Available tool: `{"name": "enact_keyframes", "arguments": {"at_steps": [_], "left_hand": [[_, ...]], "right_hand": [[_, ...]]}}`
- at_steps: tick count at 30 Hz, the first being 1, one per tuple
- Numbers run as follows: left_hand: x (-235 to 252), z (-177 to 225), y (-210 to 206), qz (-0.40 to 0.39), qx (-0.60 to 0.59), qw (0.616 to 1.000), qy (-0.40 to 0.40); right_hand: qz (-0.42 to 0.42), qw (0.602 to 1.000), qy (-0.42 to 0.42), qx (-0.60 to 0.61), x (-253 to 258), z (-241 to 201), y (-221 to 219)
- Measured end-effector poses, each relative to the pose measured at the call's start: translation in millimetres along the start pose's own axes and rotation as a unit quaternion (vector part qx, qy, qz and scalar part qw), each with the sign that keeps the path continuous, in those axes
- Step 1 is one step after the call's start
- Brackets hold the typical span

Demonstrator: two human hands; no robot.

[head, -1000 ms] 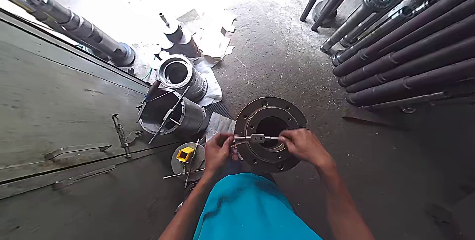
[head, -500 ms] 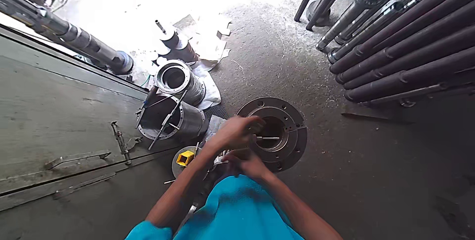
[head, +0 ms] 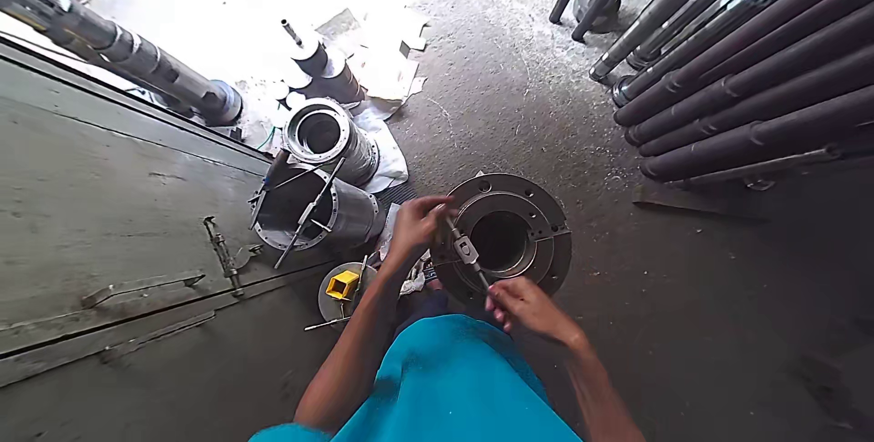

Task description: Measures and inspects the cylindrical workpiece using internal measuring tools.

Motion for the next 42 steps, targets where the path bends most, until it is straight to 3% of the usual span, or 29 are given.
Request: {"name": "enact_keyframes", "arguments": {"at_steps": [2, 5, 7, 8, 10, 11, 13, 15, 17, 19, 21, 25, 29, 33, 35, 38, 42], "left_hand": [[29.4, 35.9, -37.7, -0.125, 0.137, 0.982, -0.033], [45.4, 51.5, -106.2, -0.325, 0.344, 0.876, -0.096], [36.9, 54.1, -117.8, -0.375, 0.410, 0.825, -0.102], [30.3, 51.3, -108.8, -0.360, 0.403, 0.834, -0.115], [15.3, 43.5, -71.5, -0.289, 0.326, 0.889, -0.141], [6.5, 34.9, -46.5, -0.243, 0.276, 0.918, -0.147], [-23.1, 4.4, -2.0, -0.166, 0.189, 0.957, -0.145], [-60.0, -24.9, 18.9, -0.136, 0.122, 0.976, -0.119], [-94.8, -44.3, 14.7, -0.087, 0.054, 0.990, -0.099], [-112.7, -53.9, 3.2, 0.002, 0.010, 0.993, -0.119], [-107.6, -59.2, 3.4, 0.058, -0.004, 0.985, -0.160], [-51.1, -58.5, 24.7, 0.063, 0.027, 0.976, -0.206], [10.5, -18.9, 14.9, -0.067, 0.029, 0.976, -0.207], [-10.3, -31.0, 27.6, -0.025, 0.074, 0.979, -0.190], [-43.0, -47.2, 31.7, 0.016, 0.061, 0.985, -0.162], [-98.5, -63.2, 13.8, 0.043, -0.012, 0.992, -0.121], [-116.7, -63.2, -5.2, 0.120, -0.144, 0.980, -0.073]], "right_hand": [[-0.013, 0.994, 0.018, 0.108, 16.7, -9.5, -42.2], [0.087, 0.969, -0.019, 0.231, 47.9, -43.7, -83.9], [0.129, 0.958, -0.051, 0.252, 57.4, -58.3, -89.9], [0.094, 0.968, -0.038, 0.229, 54.9, -56.2, -87.4], [0.020, 0.993, 0.044, 0.106, 43.0, -40.2, -67.0], [0.039, 0.996, 0.084, 0.020, 35.4, -36.1, -48.7], [0.205, 0.959, 0.166, -0.106, 17.1, -36.2, -7.5], [0.379, 0.871, 0.226, -0.215, 14.1, -37.5, 40.3], [0.398, 0.829, 0.225, -0.323, 26.5, -37.0, 77.6], [0.337, 0.833, 0.194, -0.393, 39.8, -32.6, 91.9], [0.305, 0.844, 0.171, -0.407, 40.0, -23.0, 87.4], [0.323, 0.858, 0.105, -0.385, -0.8, 3.5, 35.6], [0.310, 0.877, 0.114, -0.350, -22.8, 12.2, -35.2], [0.183, 0.914, 0.030, -0.360, -20.4, 3.9, 10.9], [0.209, 0.900, 0.021, -0.382, -11.2, -1.1, 49.5], [0.298, 0.869, 0.096, -0.384, 21.1, -13.9, 87.7], [0.239, 0.880, 0.118, -0.394, 37.6, -32.4, 101.1]]}}
Point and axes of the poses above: each hand's wrist, its own x-axis towards the middle knuckle, its own y-axis out of the back of the hand, z = x × y, the point moved 4 cm from there along x, towards the middle knuckle, and after that the axes turned 7 degrees about -x, right-handed, at the moved point
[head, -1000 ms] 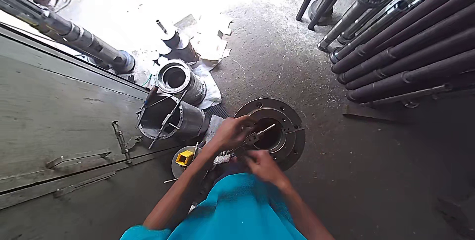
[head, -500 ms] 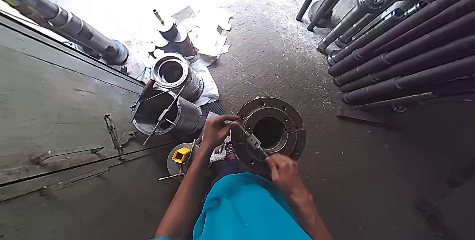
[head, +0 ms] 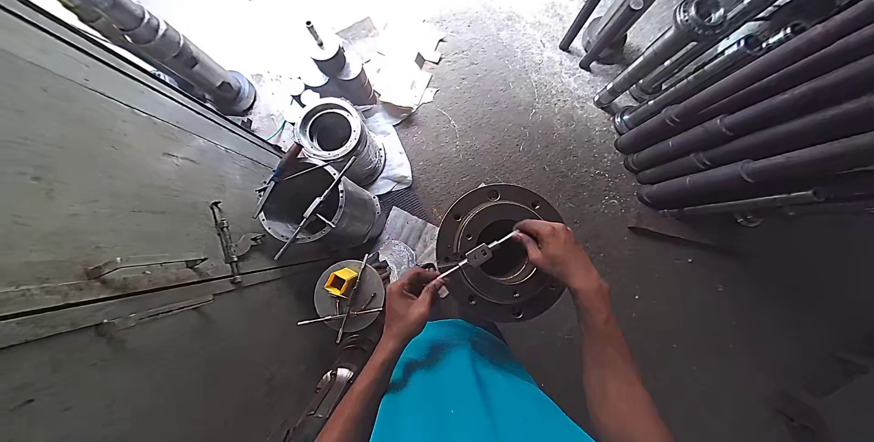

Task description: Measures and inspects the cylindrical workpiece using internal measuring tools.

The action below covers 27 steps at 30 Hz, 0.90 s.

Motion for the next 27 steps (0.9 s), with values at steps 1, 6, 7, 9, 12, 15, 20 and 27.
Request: {"name": "enact_keyframes", "arguments": {"at_steps": [1, 6, 7, 9, 12, 15, 20, 27], "left_hand": [[9.3, 4.9, -2.5, 0.028, -0.022, 0.999, 0.028], [102.6, 36.8, -44.6, -0.099, 0.148, 0.984, 0.004], [115.8, 43.1, -64.6, -0.170, 0.222, 0.960, -0.032], [125.4, 51.0, -109.2, -0.311, 0.349, 0.881, -0.070], [110.1, 57.7, -151.6, -0.457, 0.496, 0.737, -0.036], [96.9, 73.9, -126.7, -0.449, 0.520, 0.727, -0.008], [69.1, 40.8, 1.6, -0.280, 0.344, 0.896, 0.001], [16.5, 0.4, 11.3, 0.008, -0.073, 0.995, 0.071]], "right_hand": [[-0.042, 0.999, -0.005, -0.006, -10.0, 0.8, 3.7], [-0.292, 0.952, 0.001, 0.085, -66.0, -48.9, -40.2], [-0.282, 0.949, -0.009, 0.139, -69.2, -71.7, -57.6], [-0.210, 0.936, -0.075, 0.274, -60.5, -114.1, -90.3], [-0.132, 0.912, -0.201, 0.331, -33.0, -158.3, -105.3], [-0.181, 0.895, -0.141, 0.384, -31.5, -155.6, -96.4], [0.035, 0.965, 0.013, 0.258, -52.8, -88.1, -46.7], [0.034, 0.999, -0.015, 0.012, -21.0, -20.6, -21.3]]}}
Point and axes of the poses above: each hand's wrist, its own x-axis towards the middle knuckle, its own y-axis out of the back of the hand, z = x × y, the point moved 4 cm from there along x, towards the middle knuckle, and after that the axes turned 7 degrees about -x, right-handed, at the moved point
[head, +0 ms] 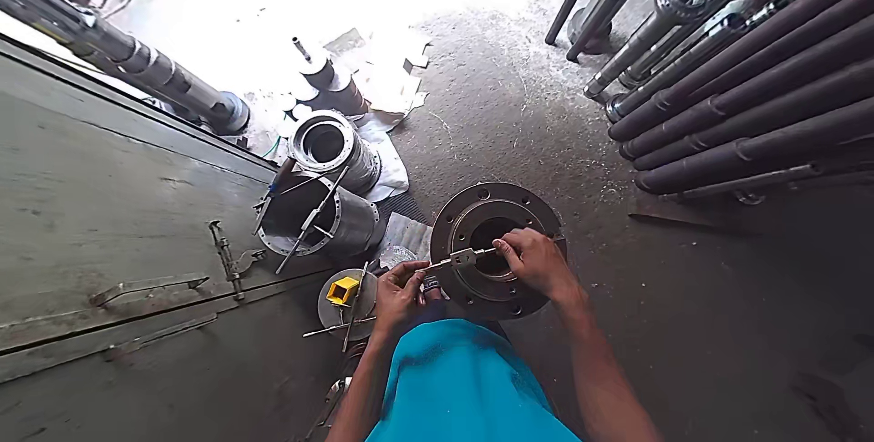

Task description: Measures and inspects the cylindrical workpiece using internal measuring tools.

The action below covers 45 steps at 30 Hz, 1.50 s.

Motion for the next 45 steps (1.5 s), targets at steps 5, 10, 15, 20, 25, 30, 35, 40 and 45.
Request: {"name": "enact_keyframes", "arguments": {"at_steps": [5, 10, 15, 20, 25, 30, 35, 40, 45], "left_hand": [[73.9, 25.3, -34.0, -0.060, 0.134, 0.989, -0.013], [113.2, 54.6, -64.4, -0.181, 0.337, 0.922, -0.063], [41.7, 23.5, -1.3, -0.080, 0.238, 0.964, -0.082], [-32.8, 2.9, -9.5, 0.005, 0.179, 0.984, -0.015], [31.1, 18.6, -15.9, 0.030, 0.157, 0.987, -0.030], [103.4, 54.8, -107.9, -0.251, 0.367, 0.893, -0.074], [92.5, 25.1, -184.7, -0.503, 0.534, 0.676, -0.069], [73.7, 55.7, -91.6, -0.316, 0.394, 0.853, -0.129], [27.4, 22.1, 7.2, -0.212, 0.202, 0.956, -0.026]], "right_hand": [[0.001, 0.996, -0.080, -0.033, -63.4, -47.3, -27.9], [-0.042, 0.996, -0.080, 0.021, -72.7, -55.2, -42.2], [-0.034, 0.996, -0.083, -0.007, -36.8, -7.5, -3.6], [0.026, 0.999, -0.031, -0.009, 12.3, -0.3, 8.8], [-0.161, 0.983, -0.083, 0.001, -23.6, -9.2, 11.0], [-0.208, 0.913, -0.144, 0.320, -53.4, -81.0, -60.5], [-0.093, 0.834, -0.308, 0.448, -16.6, -139.4, -75.5], [-0.105, 0.901, -0.060, 0.416, -31.6, -95.2, -48.6], [0.171, 0.982, 0.007, 0.076, -18.2, -15.4, 14.5]]}}
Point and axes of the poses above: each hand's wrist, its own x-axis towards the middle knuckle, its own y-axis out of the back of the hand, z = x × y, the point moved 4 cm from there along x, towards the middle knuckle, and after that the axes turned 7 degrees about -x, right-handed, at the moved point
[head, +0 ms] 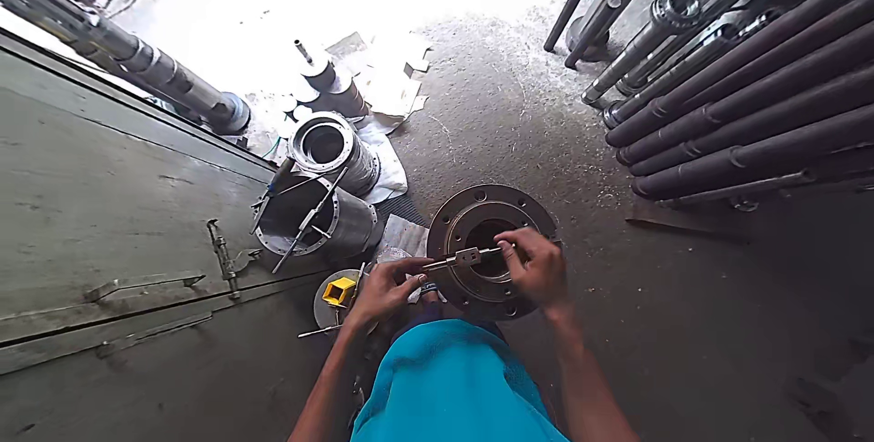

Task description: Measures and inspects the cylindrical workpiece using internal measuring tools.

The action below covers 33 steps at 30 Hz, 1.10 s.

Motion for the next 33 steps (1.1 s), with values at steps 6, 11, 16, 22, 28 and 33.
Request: {"name": "enact_keyframes", "arguments": {"at_steps": [6, 11, 16, 22, 28, 33], "left_hand": [[15.1, -3.6, -24.0, 0.180, -0.199, 0.963, 0.011], [97.5, 42.8, -42.1, 0.008, 0.031, 0.999, 0.012], [123.9, 79.0, -101.7, -0.217, 0.329, 0.918, -0.038], [51.5, 29.1, -19.4, -0.021, 0.194, 0.980, -0.044], [-42.8, -15.9, -28.8, 0.108, -0.080, 0.991, 0.003], [-12.1, -11.8, -24.6, 0.250, -0.156, 0.956, -0.011]], "right_hand": [[-0.242, 0.963, -0.084, -0.086, -19.5, 22.4, -1.7], [-0.350, 0.902, -0.193, 0.163, -72.1, -40.4, -51.7], [-0.298, 0.861, -0.243, 0.332, -52.0, -97.3, -103.0], [-0.212, 0.960, -0.070, 0.168, -33.8, -45.0, -40.3], [-0.070, 0.995, 0.030, -0.067, 35.6, 13.7, -13.3], [-0.125, 0.987, -0.003, -0.100, -6.7, 14.8, -15.9]]}}
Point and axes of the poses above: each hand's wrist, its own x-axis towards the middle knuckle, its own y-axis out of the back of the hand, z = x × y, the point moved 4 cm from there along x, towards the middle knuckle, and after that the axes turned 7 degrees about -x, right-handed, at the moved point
